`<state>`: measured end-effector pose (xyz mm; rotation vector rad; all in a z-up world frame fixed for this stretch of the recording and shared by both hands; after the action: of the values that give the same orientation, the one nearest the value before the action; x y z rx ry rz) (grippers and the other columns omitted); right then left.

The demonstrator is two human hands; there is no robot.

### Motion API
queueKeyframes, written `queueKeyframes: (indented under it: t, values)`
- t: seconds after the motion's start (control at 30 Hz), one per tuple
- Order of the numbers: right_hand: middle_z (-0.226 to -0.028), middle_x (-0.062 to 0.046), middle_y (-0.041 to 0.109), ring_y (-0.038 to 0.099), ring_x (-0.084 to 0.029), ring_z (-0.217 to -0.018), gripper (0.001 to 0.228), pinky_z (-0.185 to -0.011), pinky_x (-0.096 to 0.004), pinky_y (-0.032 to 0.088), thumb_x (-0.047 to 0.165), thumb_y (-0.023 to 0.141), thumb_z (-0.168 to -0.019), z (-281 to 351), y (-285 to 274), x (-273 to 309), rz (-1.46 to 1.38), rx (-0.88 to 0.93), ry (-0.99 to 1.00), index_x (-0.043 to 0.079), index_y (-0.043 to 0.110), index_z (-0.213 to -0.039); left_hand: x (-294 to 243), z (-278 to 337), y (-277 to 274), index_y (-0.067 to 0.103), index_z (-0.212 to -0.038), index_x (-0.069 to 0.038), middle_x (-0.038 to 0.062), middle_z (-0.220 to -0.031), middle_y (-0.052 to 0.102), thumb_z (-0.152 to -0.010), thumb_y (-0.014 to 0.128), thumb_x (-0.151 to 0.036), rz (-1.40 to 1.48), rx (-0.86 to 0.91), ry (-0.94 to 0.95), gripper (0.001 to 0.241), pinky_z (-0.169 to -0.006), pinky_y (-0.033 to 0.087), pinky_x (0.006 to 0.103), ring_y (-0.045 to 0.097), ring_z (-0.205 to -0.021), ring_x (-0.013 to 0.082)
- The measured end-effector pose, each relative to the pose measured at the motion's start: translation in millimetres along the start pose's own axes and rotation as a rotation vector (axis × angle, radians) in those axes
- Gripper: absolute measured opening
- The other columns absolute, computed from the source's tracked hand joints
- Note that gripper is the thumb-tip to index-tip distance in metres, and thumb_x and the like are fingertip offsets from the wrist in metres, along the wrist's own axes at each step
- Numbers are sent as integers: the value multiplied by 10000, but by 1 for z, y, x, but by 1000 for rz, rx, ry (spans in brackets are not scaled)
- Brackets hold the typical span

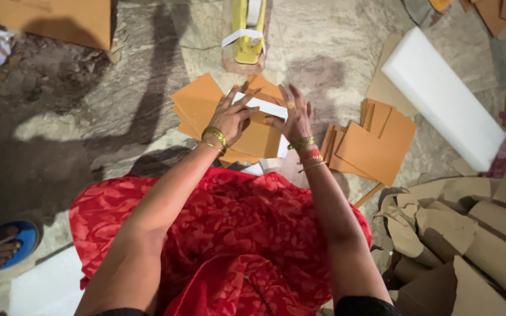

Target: The person folds cardboard sheets into boxes and secures them by hand using tape from a dispenser.

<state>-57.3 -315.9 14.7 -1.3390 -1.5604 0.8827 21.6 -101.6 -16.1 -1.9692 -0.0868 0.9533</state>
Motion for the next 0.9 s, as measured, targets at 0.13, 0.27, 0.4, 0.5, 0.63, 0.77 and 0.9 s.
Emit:
queueKeyframes:
  t: [0.13, 0.27, 0.4, 0.5, 0.63, 0.77, 0.9]
  values:
    - [-1020, -174, 743, 709, -334, -1014, 640, -1021, -457, 495, 627, 841, -812, -24, 48, -15, 26, 530, 90, 109, 714, -1168, -6, -4, -9, 711, -1288, -246, 6, -1575, 471, -884, 658, -131, 11, 15, -9, 424, -1190, 289, 589, 246, -1516, 398]
    - [-946, -179, 743, 707, -361, -891, 642, -781, -481, 553, 584, 835, -711, -30, 64, -12, -1, 486, 129, 108, 739, -1132, -5, -4, -3, 697, -1287, -247, 31, -1557, 500, -844, 660, -112, -28, 19, -9, 465, -1172, 290, 558, 293, -1484, 402]
    - [-972, -156, 755, 711, -361, -894, 563, -759, -477, 566, 542, 813, -697, -18, 43, -24, -140, 480, 161, 158, 749, -1104, 39, -5, 9, 566, -1457, -192, 50, -1523, 555, -1052, 586, -225, 564, -199, -208, 407, -1236, 394, 407, 472, -1502, 308]
    - [-985, -175, 749, 716, -381, -906, 549, -771, -497, 571, 604, 759, -817, 3, 14, -55, 123, 579, 340, 135, 699, -1097, 103, 9, 4, 393, -1597, -139, 146, -1595, 489, -1022, 585, -250, 272, -319, -338, 616, -1290, 328, 406, 437, -1503, 338]
    - [-961, -166, 763, 715, -393, -921, 506, -815, -518, 556, 542, 788, -787, 30, -17, -65, 49, 522, 376, 175, 705, -1125, 152, 23, 25, 207, -1555, -152, 188, -1576, 315, -868, 743, -449, -27, 61, -730, 920, -1211, 185, 548, 241, -1480, 407]
    - [-953, -188, 741, 688, -425, -900, 597, -786, -539, 538, 554, 825, -717, 37, 2, -61, 48, 451, 421, 186, 699, -1170, 171, 31, 62, 238, -1596, -232, 174, -1527, 378, -867, 738, -326, -197, 157, -834, 889, -1167, 208, 628, 304, -1431, 405]
    - [-979, -155, 759, 694, -419, -910, 547, -809, -545, 535, 555, 798, -764, 44, 13, -64, 16, 435, 402, 175, 706, -1147, 167, 31, 62, 265, -1646, -289, 155, -1473, 455, -877, 734, -217, -310, 89, -848, 904, -1167, 241, 675, 375, -1406, 381]
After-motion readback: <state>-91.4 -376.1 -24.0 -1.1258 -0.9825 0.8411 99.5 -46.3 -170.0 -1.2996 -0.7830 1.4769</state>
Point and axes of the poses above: each hand's wrist, its own z-axis away from the middle knuckle, its own y-axis out of the palm, x = y × z, the point moved 3 cm from there along -z, towards the middle knuckle
